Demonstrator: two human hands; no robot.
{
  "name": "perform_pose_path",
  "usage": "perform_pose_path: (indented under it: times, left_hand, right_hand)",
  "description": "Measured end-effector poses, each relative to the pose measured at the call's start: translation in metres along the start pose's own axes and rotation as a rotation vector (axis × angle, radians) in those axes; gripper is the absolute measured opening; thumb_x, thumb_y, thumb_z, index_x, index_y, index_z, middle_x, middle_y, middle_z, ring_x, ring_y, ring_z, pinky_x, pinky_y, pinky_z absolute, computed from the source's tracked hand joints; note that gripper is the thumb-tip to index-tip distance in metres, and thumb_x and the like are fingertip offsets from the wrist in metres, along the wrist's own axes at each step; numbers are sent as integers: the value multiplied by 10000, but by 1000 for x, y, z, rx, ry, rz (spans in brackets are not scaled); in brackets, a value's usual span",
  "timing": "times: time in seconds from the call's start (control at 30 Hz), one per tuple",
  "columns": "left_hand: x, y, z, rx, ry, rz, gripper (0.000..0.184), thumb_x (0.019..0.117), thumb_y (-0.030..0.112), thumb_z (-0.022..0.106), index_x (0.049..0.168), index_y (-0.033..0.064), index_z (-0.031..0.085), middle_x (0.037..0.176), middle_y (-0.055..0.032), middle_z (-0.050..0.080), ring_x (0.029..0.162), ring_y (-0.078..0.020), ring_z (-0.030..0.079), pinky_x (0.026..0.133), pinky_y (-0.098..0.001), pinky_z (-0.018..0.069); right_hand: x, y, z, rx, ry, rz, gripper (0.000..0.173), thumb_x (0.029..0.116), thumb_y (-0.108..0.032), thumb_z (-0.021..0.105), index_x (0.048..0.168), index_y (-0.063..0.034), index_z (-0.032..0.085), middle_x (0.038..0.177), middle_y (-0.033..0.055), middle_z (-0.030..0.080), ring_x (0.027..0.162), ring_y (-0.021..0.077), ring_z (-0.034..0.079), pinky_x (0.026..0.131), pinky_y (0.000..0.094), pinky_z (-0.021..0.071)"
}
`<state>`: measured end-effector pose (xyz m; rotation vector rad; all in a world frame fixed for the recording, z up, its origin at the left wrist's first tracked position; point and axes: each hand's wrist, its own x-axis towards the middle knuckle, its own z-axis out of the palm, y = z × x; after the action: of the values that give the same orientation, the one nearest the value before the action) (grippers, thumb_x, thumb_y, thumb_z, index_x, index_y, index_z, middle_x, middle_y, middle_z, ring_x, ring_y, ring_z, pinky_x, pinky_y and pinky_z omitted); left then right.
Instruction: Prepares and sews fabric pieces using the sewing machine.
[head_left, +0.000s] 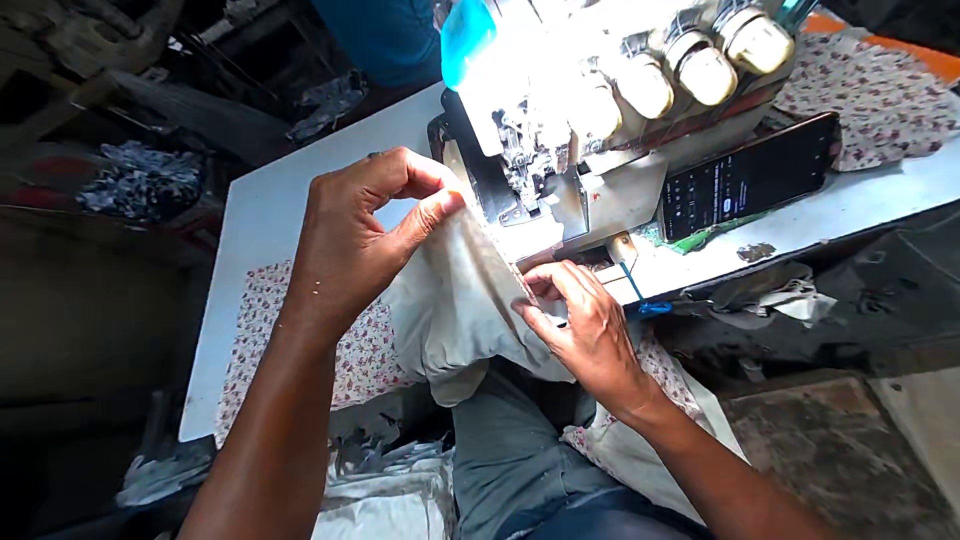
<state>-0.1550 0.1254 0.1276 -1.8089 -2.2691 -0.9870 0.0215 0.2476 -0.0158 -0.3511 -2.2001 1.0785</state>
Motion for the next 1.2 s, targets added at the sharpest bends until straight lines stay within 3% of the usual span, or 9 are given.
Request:
perform_pose_path:
  times: [0.07,0.2,0.4,0.6,0.77,1.07,1.13,1.17,1.2]
  left_hand:
    - [-1,2,-4,-2,-5,16,169,996,187,638,1047,30,671,1031,47,693,1000,54,638,956,-163,515]
    - [-3,1,-7,-9,-6,25,160,993,196,647,1035,45,679,1020,68,679,988,55,635,943,-160,518]
    - [-6,0,-6,-32,11,7,165,985,191,665,1028,36,701,1014,64,668,962,69,621,913,-134,507]
    - [-9,2,-6,-48,-1,9,146,978,171,673,1023,36,708,1007,68,674,959,67,631,918,-134,515]
    - [-17,0,-10,-104,102,-37,101,955,102,688,1024,29,700,1036,99,666,963,78,634,903,-126,529]
    - [-26,-2,-2,-107,136,-65,136,972,97,648,1027,-20,692,1045,28,661,970,55,625,900,-132,521]
    - [-26,-1,0,-203,102,-124,132,989,101,591,1054,5,654,1039,54,659,959,46,632,885,-153,537]
    - [-25,-1,2,-250,105,-175,106,995,100,567,1059,44,629,975,100,665,881,66,631,812,-139,535]
    - [-24,-2,4,-277,114,-220,84,1000,97,556,1054,69,614,905,129,658,796,83,620,734,-121,529]
  right_hand:
    - [-2,-1,-3,-5,8,5,152,931,-190,693,1048,-97,724,914,36,684,831,179,647,709,341,521]
    - [-5,0,-12,47,-19,57,113,957,-169,682,1014,-92,742,883,20,677,710,118,616,629,281,510]
    - [-4,2,-15,68,-4,25,89,941,-151,710,987,-93,759,898,16,707,835,136,651,752,292,522]
    - [-5,2,-16,52,27,-15,95,899,-161,759,970,-100,776,882,4,716,820,124,646,750,274,510]
    - [-5,5,-16,-27,34,-57,122,925,-162,729,1012,-82,760,909,38,736,865,182,675,797,338,517]
    - [-5,4,-19,-70,25,-148,116,954,-94,675,1010,-45,764,923,81,733,892,224,678,811,349,523]
    - [-6,-1,-25,75,-66,-100,117,958,-107,665,1017,-44,743,1016,64,731,981,142,682,881,288,546]
    - [-7,-4,-28,145,-124,-57,135,976,-139,650,1042,-51,729,1028,41,729,953,65,691,860,221,570]
    - [-8,-7,-28,191,-152,-23,156,987,-162,631,1048,-46,715,949,36,723,807,17,673,748,168,562]
